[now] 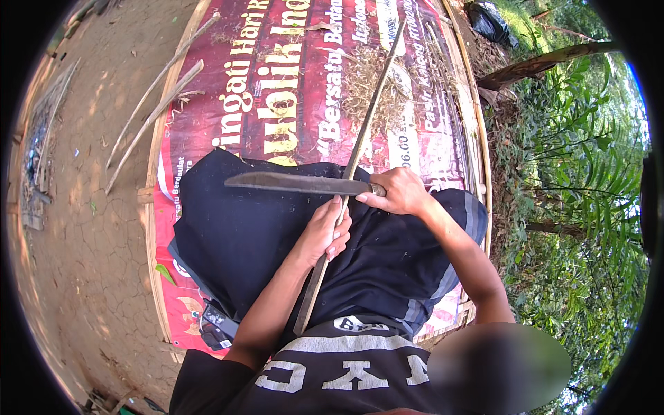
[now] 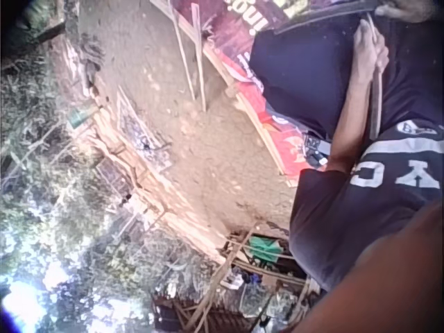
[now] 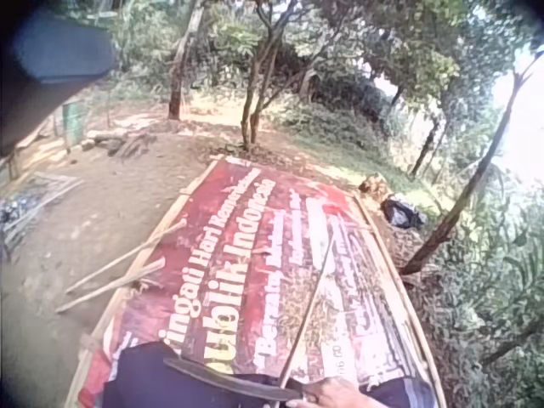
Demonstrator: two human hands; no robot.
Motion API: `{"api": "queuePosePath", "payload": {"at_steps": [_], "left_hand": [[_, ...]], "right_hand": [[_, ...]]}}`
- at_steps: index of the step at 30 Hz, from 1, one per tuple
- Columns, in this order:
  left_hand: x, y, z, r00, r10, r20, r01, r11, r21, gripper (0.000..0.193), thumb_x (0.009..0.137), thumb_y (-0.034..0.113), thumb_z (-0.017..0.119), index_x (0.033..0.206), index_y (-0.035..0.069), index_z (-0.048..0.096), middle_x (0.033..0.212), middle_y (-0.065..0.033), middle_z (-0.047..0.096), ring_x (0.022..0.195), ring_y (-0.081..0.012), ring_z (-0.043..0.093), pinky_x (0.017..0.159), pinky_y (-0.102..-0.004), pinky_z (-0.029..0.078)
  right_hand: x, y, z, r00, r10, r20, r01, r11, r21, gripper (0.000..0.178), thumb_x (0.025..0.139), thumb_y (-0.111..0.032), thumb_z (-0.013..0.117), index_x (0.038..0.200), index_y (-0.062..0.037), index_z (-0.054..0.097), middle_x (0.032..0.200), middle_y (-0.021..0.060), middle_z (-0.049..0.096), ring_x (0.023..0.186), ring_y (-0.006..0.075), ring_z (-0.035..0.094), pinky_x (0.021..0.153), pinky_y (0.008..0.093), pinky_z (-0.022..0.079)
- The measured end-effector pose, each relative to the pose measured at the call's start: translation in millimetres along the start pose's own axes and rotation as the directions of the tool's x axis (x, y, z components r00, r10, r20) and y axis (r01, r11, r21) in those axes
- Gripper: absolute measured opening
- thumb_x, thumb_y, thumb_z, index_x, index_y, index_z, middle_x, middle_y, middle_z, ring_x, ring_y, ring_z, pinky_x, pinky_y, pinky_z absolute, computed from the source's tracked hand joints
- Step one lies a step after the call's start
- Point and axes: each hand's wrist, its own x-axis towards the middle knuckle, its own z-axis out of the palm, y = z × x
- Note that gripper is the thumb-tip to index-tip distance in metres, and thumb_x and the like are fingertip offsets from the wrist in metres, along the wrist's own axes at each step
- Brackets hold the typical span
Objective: The person sits cross-legged on a tarp and uses a large knife to shave and sharpen a long, thin bamboo stick. They hold the stick with their left hand and repeatedly scrape the blade along its length to remove the outer layer, creating wood shavings.
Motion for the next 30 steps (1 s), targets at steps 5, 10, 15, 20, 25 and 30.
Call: {"api": "queuePosePath", "payload": {"at_steps": [5, 10, 15, 20, 25, 30], "left_hand": [[-3, -2, 0, 1.000, -0.007, -0.003, 0.007, 1.000, 0.006, 0.042, 0.108, 0.045, 0.035, 0.090, 0.009, 0.043, 0.056, 0.0041, 0.033, 0.032, -0.0046, 0.030, 0.027, -0.0211, 0.028], [-1, 1, 0, 1.000, -0.005, -0.004, 0.005, 1.000, -0.021, 0.042, 0.108, 0.045, 0.034, 0.091, 0.008, 0.044, 0.056, 0.0030, 0.035, 0.033, -0.0055, 0.033, 0.028, -0.0218, 0.031], [-8, -9, 6, 1.000, -0.027, 0.006, 0.027, 1.000, 0.016, 0.039, 0.109, 0.043, 0.033, 0.091, 0.010, 0.043, 0.056, 0.0042, 0.034, 0.032, -0.0047, 0.031, 0.028, -0.0213, 0.030], [-2, -1, 5, 1.000, -0.007, -0.006, 0.007, 1.000, -0.023, 0.040, 0.109, 0.043, 0.034, 0.090, 0.009, 0.044, 0.056, 0.0042, 0.034, 0.032, -0.0047, 0.030, 0.028, -0.0214, 0.030], [-1, 1, 3, 1.000, -0.017, -0.002, 0.017, 0.999, -0.039, 0.041, 0.109, 0.043, 0.032, 0.091, 0.009, 0.044, 0.056, 0.0041, 0.034, 0.032, -0.0052, 0.030, 0.028, -0.0217, 0.030], [-1, 0, 3, 1.000, -0.022, 0.007, 0.022, 1.000, 0.015, 0.040, 0.109, 0.042, 0.032, 0.091, 0.009, 0.044, 0.056, 0.0038, 0.033, 0.032, -0.0055, 0.030, 0.028, -0.0221, 0.030]], "right_hand": [[7, 70, 5, 0.981, 0.191, -0.047, -0.181, 0.970, 0.165, 0.048, 0.096, -0.048, 0.058, 0.086, -0.0023, 0.071, 0.056, 0.0144, 0.061, 0.056, 0.0335, 0.066, 0.056, 0.0450, 0.052], [6, 3, -11, 0.994, 0.089, -0.068, -0.092, 0.995, -0.039, 0.056, 0.091, -0.058, 0.061, 0.076, -0.0043, 0.065, 0.057, 0.0156, 0.060, 0.057, 0.0373, 0.064, 0.057, 0.0466, 0.053], [3, 75, 2, 0.976, 0.216, -0.040, -0.217, 0.976, -0.030, 0.065, 0.090, -0.065, 0.058, 0.073, -0.0024, 0.065, 0.057, 0.0184, 0.059, 0.056, 0.0363, 0.063, 0.056, 0.0477, 0.050], [30, 95, -25, 0.867, 0.491, -0.086, -0.489, 0.871, 0.043, 0.075, 0.097, -0.065, 0.044, 0.070, 0.0022, 0.063, 0.059, 0.0249, 0.058, 0.060, 0.0427, 0.061, 0.063, 0.0516, 0.048], [2, 19, -4, 0.999, 0.037, -0.036, -0.036, 0.999, 0.026, 0.057, 0.092, -0.058, 0.060, 0.079, -0.0031, 0.070, 0.055, 0.0189, 0.058, 0.058, 0.0389, 0.064, 0.056, 0.0481, 0.050], [16, 105, 1, 0.931, 0.357, -0.077, -0.353, 0.934, 0.054, 0.068, 0.096, -0.061, 0.052, 0.071, 0.0011, 0.064, 0.053, 0.0214, 0.055, 0.055, 0.0392, 0.061, 0.056, 0.0476, 0.049]]}}
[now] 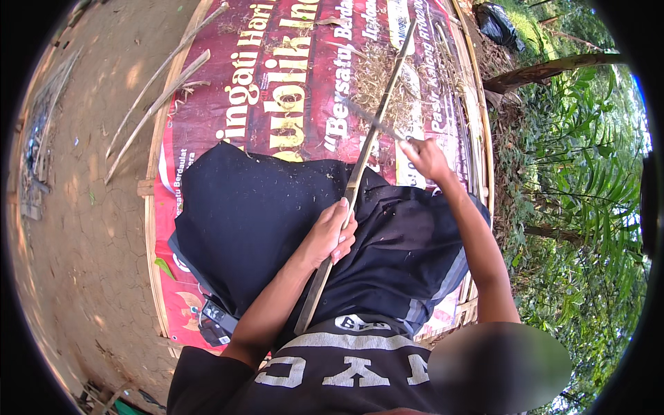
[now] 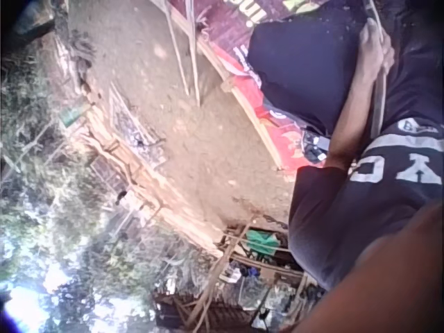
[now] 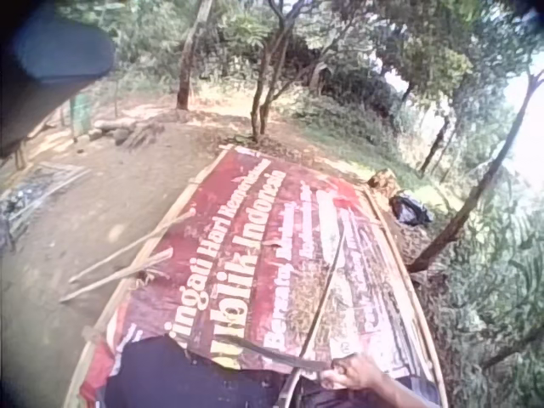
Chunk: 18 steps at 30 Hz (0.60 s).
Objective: The person sits cross-legged on a tarp and uses a large knife to shave and sharpen a long, thin bamboo stick. They hold the stick with their left hand and repeatedly scrape the blade along its length to remove the outer layer, creating wood shavings.
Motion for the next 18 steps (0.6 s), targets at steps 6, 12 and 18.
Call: {"api": "queuePosePath", "payload": {"at_steps": [6, 12, 18], "left_hand": [[-1, -1, 3, 1.000, -0.007, -0.015, 0.006, 0.998, -0.057, 0.040, 0.109, 0.042, 0.032, 0.090, 0.009, 0.043, 0.056, 0.0038, 0.033, 0.032, -0.0055, 0.029, 0.028, -0.0222, 0.029], [-1, -1, -1, 1.000, -0.027, -0.009, 0.027, 1.000, -0.004, 0.040, 0.109, 0.043, 0.032, 0.091, 0.009, 0.044, 0.056, 0.0034, 0.033, 0.032, -0.0059, 0.031, 0.028, -0.0227, 0.030], [3, -5, 3, 1.000, -0.015, -0.013, 0.015, 0.999, 0.040, 0.040, 0.109, 0.043, 0.032, 0.093, 0.008, 0.044, 0.057, 0.0026, 0.034, 0.033, -0.0064, 0.033, 0.028, -0.0230, 0.032]], "right_hand": [[35, 18, -27, 0.976, 0.212, -0.043, -0.210, 0.977, 0.035, 0.079, 0.097, -0.065, 0.045, 0.068, 0.0061, 0.061, 0.053, 0.0236, 0.054, 0.053, 0.0391, 0.054, 0.060, 0.0511, 0.045], [-6, 9, 11, 0.971, -0.235, -0.052, 0.235, 0.972, 0.009, 0.059, 0.093, -0.056, 0.059, 0.079, 0.0006, 0.069, 0.057, 0.0220, 0.057, 0.056, 0.0393, 0.060, 0.058, 0.0466, 0.048], [32, 29, -10, 0.931, 0.248, -0.266, -0.230, 0.968, 0.099, 0.065, 0.101, -0.051, 0.046, 0.073, 0.0053, 0.061, 0.060, 0.0273, 0.056, 0.057, 0.0431, 0.056, 0.058, 0.0511, 0.042]]}}
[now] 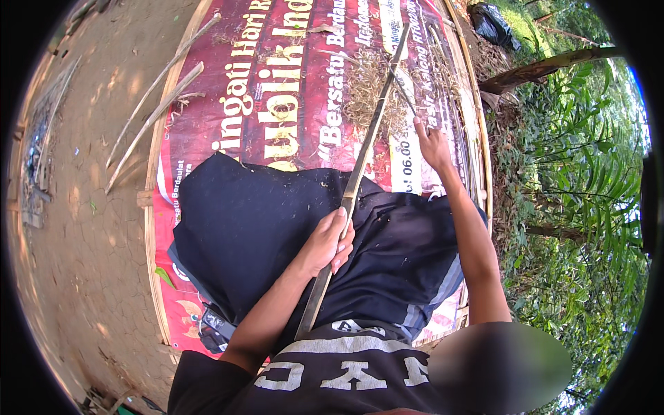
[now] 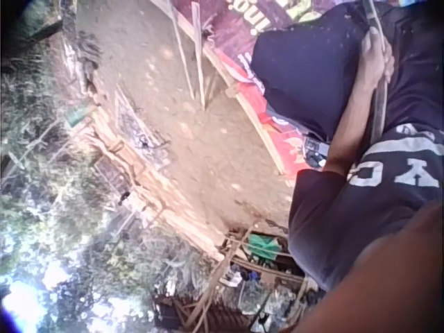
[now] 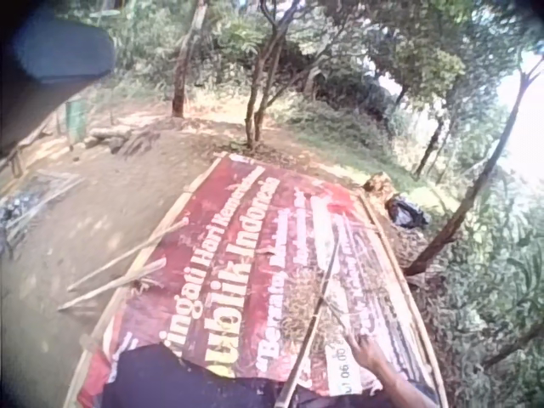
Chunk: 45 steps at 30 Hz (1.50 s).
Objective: The person sits cross-legged on a tarp and uses a large knife to shave and sharpen a long, thin bamboo stick. They hold the stick with their left hand and repeatedly scrape the blade along its length to remove the outer layer, creating wood shavings.
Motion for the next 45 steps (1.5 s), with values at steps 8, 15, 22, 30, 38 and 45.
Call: {"api": "queuePosePath", "payload": {"at_steps": [8, 15, 22, 30, 38, 45], "left_hand": [[-1, 4, -2, 1.000, -0.021, -0.006, 0.021, 1.000, -0.021, 0.040, 0.109, 0.043, 0.033, 0.095, 0.007, 0.045, 0.057, 0.0022, 0.036, 0.033, -0.0068, 0.033, 0.028, -0.0235, 0.033], [-1, 2, -5, 1.000, -0.006, 0.024, 0.008, 0.996, -0.090, 0.038, 0.109, 0.039, 0.034, 0.098, 0.006, 0.050, 0.058, 0.0010, 0.039, 0.034, -0.0084, 0.036, 0.029, -0.0238, 0.035], [0, -2, -5, 0.999, 0.025, 0.044, -0.018, 0.988, -0.154, 0.038, 0.108, 0.038, 0.036, 0.098, 0.004, 0.052, 0.059, -0.0005, 0.045, 0.035, -0.0098, 0.041, 0.029, -0.0243, 0.037], [-4, -1, -5, 0.998, 0.056, 0.008, -0.056, 0.998, 0.005, 0.038, 0.109, 0.039, 0.035, 0.091, 0.007, 0.047, 0.058, 0.0017, 0.040, 0.034, -0.0075, 0.038, 0.029, -0.0233, 0.035], [3, -6, -3, 0.997, 0.073, -0.030, -0.069, 0.989, 0.131, 0.038, 0.109, 0.040, 0.034, 0.094, 0.007, 0.046, 0.058, 0.0027, 0.036, 0.034, -0.0062, 0.033, 0.029, -0.0230, 0.031], [-6, 2, -2, 0.999, 0.044, 0.012, -0.044, 0.999, 0.009, 0.040, 0.109, 0.040, 0.031, 0.092, 0.007, 0.044, 0.058, 0.0025, 0.036, 0.035, -0.0066, 0.034, 0.029, -0.0233, 0.032]], "right_hand": [[-94, -33, 3, 0.883, -0.341, 0.324, 0.289, 0.937, 0.197, 0.056, 0.092, -0.052, 0.062, 0.074, 0.0014, 0.063, 0.058, 0.0212, 0.056, 0.055, 0.0410, 0.058, 0.056, 0.0478, 0.046], [-112, -53, -24, 0.873, -0.306, 0.379, 0.291, 0.952, 0.097, 0.057, 0.092, -0.054, 0.061, 0.075, 0.0001, 0.064, 0.061, 0.0182, 0.059, 0.063, 0.0391, 0.063, 0.061, 0.0468, 0.049], [-148, -72, -23, 0.845, -0.348, 0.407, 0.283, 0.935, 0.213, 0.057, 0.093, -0.052, 0.062, 0.070, -0.0005, 0.062, 0.056, 0.0161, 0.054, 0.056, 0.0387, 0.058, 0.059, 0.0465, 0.048], [-147, -122, -17, 0.764, -0.488, 0.421, 0.446, 0.872, 0.201, 0.055, 0.093, -0.055, 0.059, 0.076, -0.0024, 0.065, 0.061, 0.0180, 0.059, 0.061, 0.0390, 0.061, 0.060, 0.0477, 0.048], [-123, -39, 5, 0.924, -0.306, 0.229, 0.288, 0.952, 0.107, 0.056, 0.094, -0.055, 0.057, 0.097, -0.0016, 0.073, 0.070, 0.0212, 0.066, 0.072, 0.0413, 0.067, 0.072, 0.0474, 0.053], [-148, -99, -7, 0.788, -0.477, 0.391, 0.472, 0.874, 0.114, 0.058, 0.090, -0.061, 0.059, 0.075, -0.0051, 0.066, 0.061, 0.0171, 0.061, 0.062, 0.0392, 0.063, 0.060, 0.0492, 0.049]]}}
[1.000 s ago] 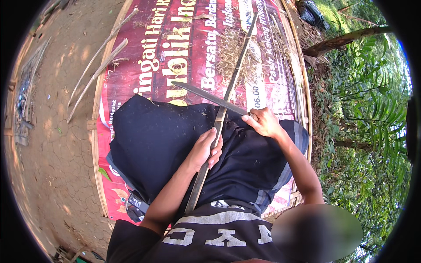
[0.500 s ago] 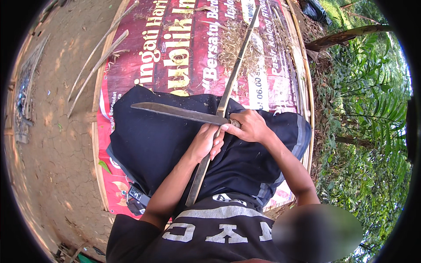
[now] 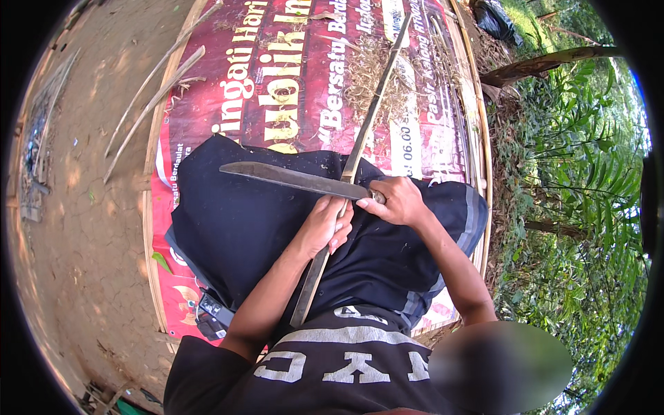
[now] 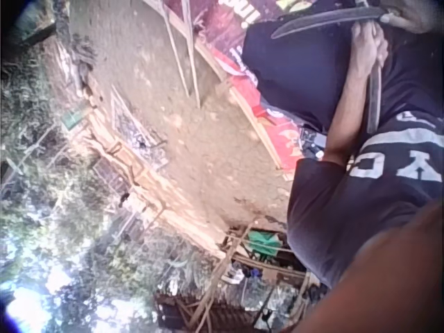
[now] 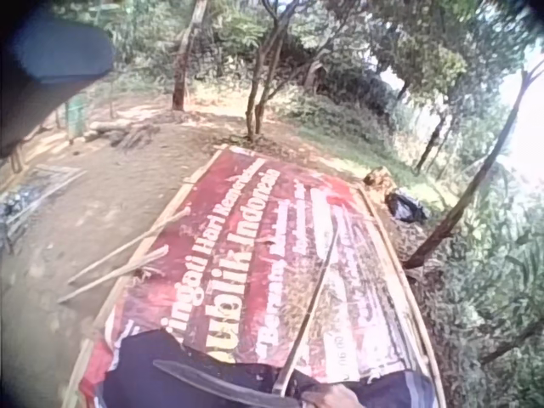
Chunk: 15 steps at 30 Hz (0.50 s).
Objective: The person sits cross-legged on a tarp and uses a large knife to shave and sharpen a long, thin bamboo stick. They hold the stick with their left hand and repeatedly scrape the blade along its length to remove the outer layer, creating wood shavings.
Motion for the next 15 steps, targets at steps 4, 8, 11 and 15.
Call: {"api": "queuePosePath", "payload": {"at_steps": [4, 8, 11, 15], "left_hand": [[-1, 3, -2, 1.000, -0.005, -0.026, 0.005, 1.000, -0.026, 0.036, 0.109, 0.038, 0.035, 0.093, 0.008, 0.046, 0.057, 0.0041, 0.034, 0.034, -0.0054, 0.030, 0.029, -0.0218, 0.030], [3, 0, 3, 1.000, -0.010, -0.004, 0.010, 0.997, -0.079, 0.036, 0.109, 0.038, 0.035, 0.093, 0.008, 0.046, 0.057, 0.0038, 0.034, 0.034, -0.0054, 0.030, 0.029, -0.0220, 0.029], [3, 1, 2, 1.000, -0.021, -0.018, 0.020, 0.998, -0.061, 0.036, 0.109, 0.038, 0.035, 0.094, 0.008, 0.046, 0.057, 0.0038, 0.034, 0.033, -0.0056, 0.030, 0.028, -0.0223, 0.029], [-2, -1, -4, 0.999, -0.035, -0.005, 0.035, 0.999, -0.017, 0.039, 0.109, 0.041, 0.034, 0.093, 0.007, 0.045, 0.057, 0.0026, 0.036, 0.034, -0.0067, 0.034, 0.028, -0.0236, 0.032]], "right_hand": [[17, 76, 3, 0.942, 0.270, -0.199, -0.253, 0.961, 0.108, 0.058, 0.092, -0.059, 0.057, 0.082, -0.0027, 0.069, 0.062, 0.0188, 0.062, 0.063, 0.0392, 0.064, 0.063, 0.0508, 0.050], [31, 85, -24, 0.896, 0.419, -0.145, -0.402, 0.906, 0.131, 0.067, 0.098, -0.057, 0.049, 0.083, 0.0059, 0.067, 0.062, 0.0235, 0.059, 0.063, 0.0416, 0.060, 0.064, 0.0506, 0.047], [17, 36, -7, 0.949, 0.310, -0.055, -0.294, 0.935, 0.198, 0.062, 0.095, -0.058, 0.055, 0.074, 0.0001, 0.064, 0.063, 0.0204, 0.061, 0.066, 0.0416, 0.063, 0.064, 0.0475, 0.050], [15, 17, -8, 0.998, -0.029, 0.053, 0.027, 0.999, 0.031, 0.058, 0.093, -0.057, 0.058, 0.076, -0.0030, 0.066, 0.060, 0.0187, 0.060, 0.061, 0.0381, 0.064, 0.061, 0.0454, 0.051]]}}
